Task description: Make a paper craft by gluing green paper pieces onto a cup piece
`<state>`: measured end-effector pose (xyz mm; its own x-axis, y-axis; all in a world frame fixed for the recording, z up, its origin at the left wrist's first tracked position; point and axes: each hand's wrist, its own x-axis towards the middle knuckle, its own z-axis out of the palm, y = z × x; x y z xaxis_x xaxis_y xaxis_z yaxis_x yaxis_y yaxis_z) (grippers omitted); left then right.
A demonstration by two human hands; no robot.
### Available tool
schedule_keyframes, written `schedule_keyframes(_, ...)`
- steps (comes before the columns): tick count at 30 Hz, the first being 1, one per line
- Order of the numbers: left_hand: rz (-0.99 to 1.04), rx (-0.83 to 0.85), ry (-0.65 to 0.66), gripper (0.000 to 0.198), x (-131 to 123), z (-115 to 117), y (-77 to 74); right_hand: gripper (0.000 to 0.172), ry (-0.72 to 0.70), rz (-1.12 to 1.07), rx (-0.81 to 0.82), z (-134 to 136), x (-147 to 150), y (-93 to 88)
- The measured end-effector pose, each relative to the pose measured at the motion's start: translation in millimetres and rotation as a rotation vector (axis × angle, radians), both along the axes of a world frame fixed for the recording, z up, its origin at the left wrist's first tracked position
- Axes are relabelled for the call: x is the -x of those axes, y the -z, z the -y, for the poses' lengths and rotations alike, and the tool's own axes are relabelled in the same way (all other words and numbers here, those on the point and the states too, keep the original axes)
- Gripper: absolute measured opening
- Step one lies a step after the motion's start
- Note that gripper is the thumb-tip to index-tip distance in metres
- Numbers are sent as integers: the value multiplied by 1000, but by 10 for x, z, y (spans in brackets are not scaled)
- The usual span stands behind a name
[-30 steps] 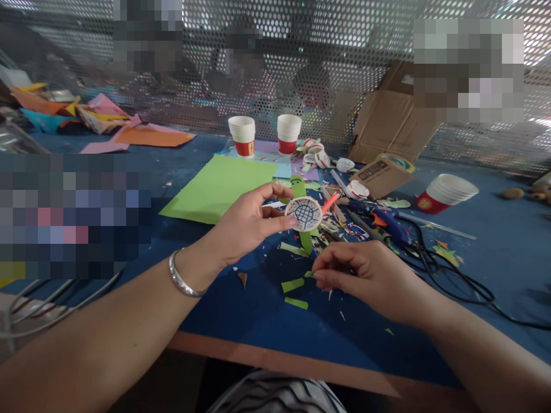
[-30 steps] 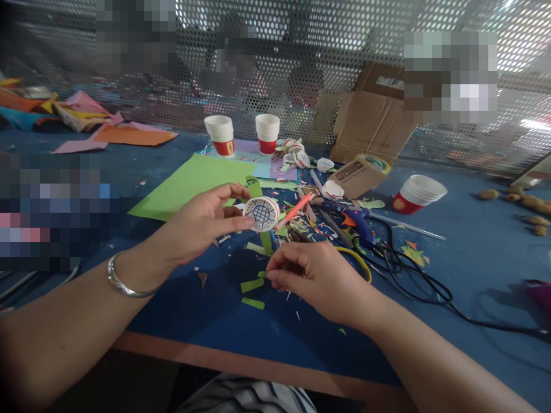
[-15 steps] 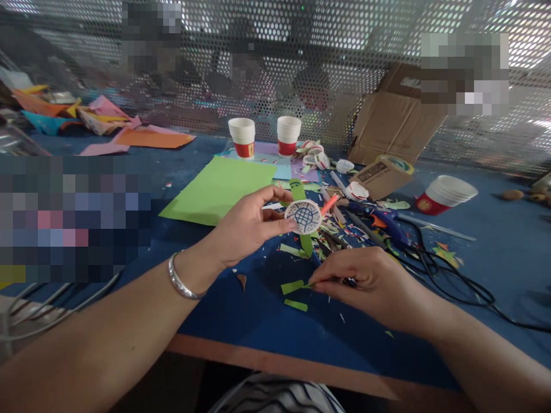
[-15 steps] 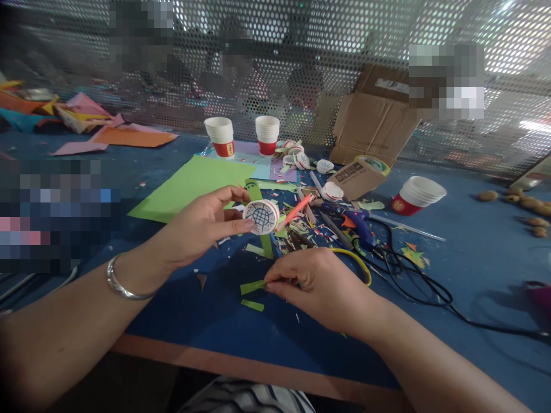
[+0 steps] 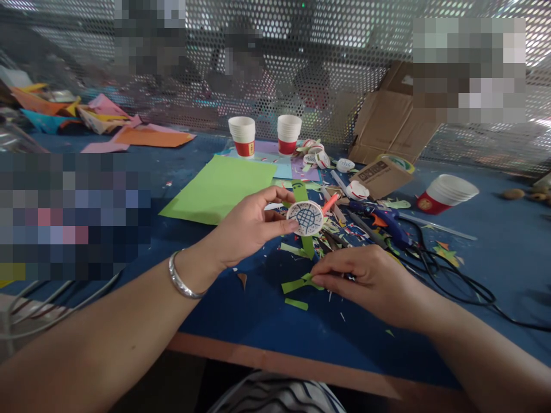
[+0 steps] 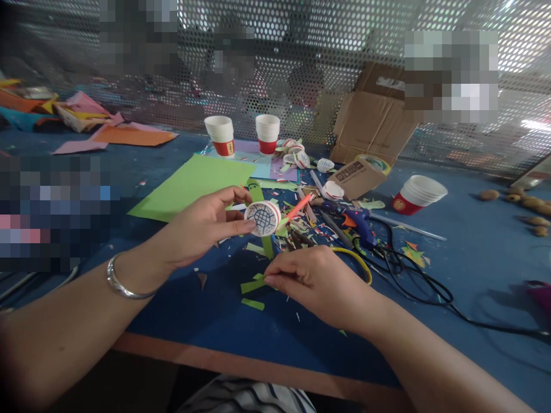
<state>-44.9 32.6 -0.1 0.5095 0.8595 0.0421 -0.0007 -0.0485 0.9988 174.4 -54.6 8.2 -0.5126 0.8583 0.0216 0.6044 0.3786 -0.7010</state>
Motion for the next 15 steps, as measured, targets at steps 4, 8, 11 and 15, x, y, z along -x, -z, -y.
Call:
schedule_keyframes(4, 0, 0, 6, 35, -8, 12, -16, 18, -32, -60, -62, 6, -7, 44)
schedule_keyframes(8, 4, 0, 14, 35, -9, 7, -12, 16, -14, -106, -59, 8, -9, 44)
schedule_keyframes(11, 7, 6, 24, 36, -6, 4, -7, 13, 49, -132, -41, 7, -9, 5)
schedule_keyframes(15, 22, 46, 51, 35, -10, 15, -19, 12, 130, -115, -11, -3, -45, -78)
